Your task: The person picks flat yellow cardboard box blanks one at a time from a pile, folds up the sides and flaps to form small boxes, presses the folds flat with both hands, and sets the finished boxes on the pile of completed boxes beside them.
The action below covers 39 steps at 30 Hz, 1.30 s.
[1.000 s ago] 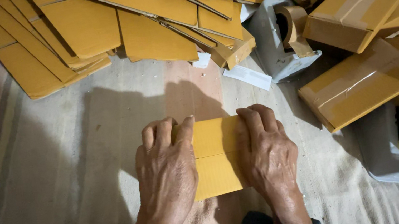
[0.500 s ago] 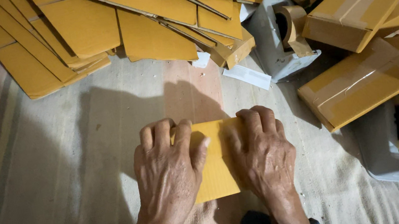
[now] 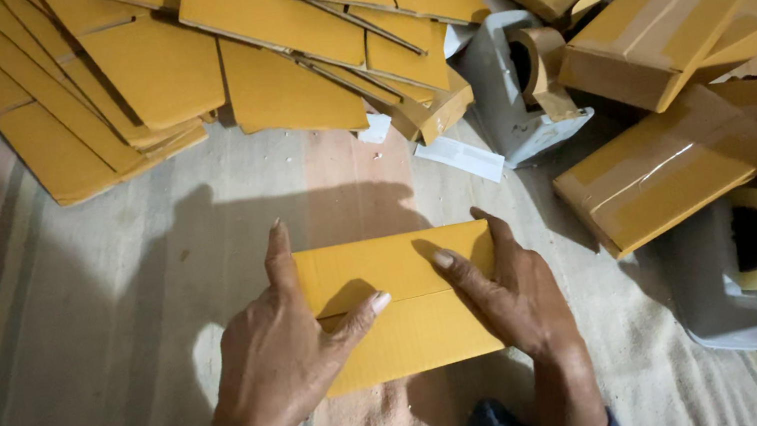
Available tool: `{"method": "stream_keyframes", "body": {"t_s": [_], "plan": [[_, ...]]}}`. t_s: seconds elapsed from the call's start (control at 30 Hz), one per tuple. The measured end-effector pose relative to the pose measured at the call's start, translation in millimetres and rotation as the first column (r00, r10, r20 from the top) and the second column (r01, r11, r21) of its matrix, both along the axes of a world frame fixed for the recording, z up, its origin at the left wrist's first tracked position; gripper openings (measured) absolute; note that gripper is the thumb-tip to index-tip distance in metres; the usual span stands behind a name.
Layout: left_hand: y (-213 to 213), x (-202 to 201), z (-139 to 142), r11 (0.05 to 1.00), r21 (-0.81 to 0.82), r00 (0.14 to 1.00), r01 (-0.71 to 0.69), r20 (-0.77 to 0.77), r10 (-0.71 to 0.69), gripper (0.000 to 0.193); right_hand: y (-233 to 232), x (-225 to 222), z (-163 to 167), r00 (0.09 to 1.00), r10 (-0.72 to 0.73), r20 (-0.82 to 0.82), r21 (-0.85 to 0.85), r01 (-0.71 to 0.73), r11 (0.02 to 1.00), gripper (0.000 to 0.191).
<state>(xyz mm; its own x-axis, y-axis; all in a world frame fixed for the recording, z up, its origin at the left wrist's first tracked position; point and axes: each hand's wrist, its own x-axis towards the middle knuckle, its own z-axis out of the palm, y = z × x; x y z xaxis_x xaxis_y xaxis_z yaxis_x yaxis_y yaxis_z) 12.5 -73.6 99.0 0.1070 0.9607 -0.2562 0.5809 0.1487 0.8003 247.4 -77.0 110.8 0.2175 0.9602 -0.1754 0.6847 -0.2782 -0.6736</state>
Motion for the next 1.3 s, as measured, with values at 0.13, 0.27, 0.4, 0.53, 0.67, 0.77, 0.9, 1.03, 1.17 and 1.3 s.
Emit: {"method": "stream_keyframes", "body": {"t_s": [0.13,0.27,0.4,0.53,0.67,0.77,0.9,1.03,1.17,1.3], "plan": [[4,-4,3,0.994,-0.110,0.970,-0.023,-0.242,-0.004,0.138,-2,-4,0,0.950,-0.043,-0.309,0.118,0.083,0.989,0.092],[17,-5,-14,0.842,0.539,0.979,-0.019,-0.160,0.124,0.147,5,-3,-8,0.976,0.193,-0.104,0.583,-0.098,0.807,0.082],[29,-3,-43,0.740,0.672,0.983,0.024,-0.152,0.107,0.140,18,-1,-25,0.947,0.300,-0.114,0.654,-0.155,0.740,0.068],[33,-11,-64,0.680,0.733,0.996,0.009,-0.070,0.062,0.146,24,6,-39,0.943,0.327,-0.067,0.756,-0.166,0.633,0.041],[45,-14,-73,0.896,0.332,0.848,-0.296,0.522,0.087,0.120,20,7,-46,0.960,0.272,-0.061,0.743,-0.138,0.655,0.039],[57,-19,-73,0.935,0.322,0.803,-0.150,0.592,-0.075,0.101,13,2,-45,0.949,0.286,-0.130,0.727,-0.105,0.678,0.061],[55,-36,-68,0.926,0.377,0.711,0.010,0.649,-0.271,0.093,8,5,-30,0.926,0.186,-0.330,0.645,0.077,0.760,0.099],[39,-40,-62,0.886,0.429,0.516,0.177,0.726,-0.455,0.114,7,22,-17,0.909,0.190,-0.371,0.386,-0.035,0.922,0.134],[32,-33,-57,0.900,0.395,0.764,0.183,0.519,-0.383,0.137,7,34,-27,0.806,0.362,-0.469,0.328,-0.222,0.918,0.133],[39,-27,-56,0.867,0.468,0.823,0.173,0.414,-0.388,0.139,12,35,-42,0.661,0.265,-0.702,0.219,-0.153,0.964,0.133]]}}
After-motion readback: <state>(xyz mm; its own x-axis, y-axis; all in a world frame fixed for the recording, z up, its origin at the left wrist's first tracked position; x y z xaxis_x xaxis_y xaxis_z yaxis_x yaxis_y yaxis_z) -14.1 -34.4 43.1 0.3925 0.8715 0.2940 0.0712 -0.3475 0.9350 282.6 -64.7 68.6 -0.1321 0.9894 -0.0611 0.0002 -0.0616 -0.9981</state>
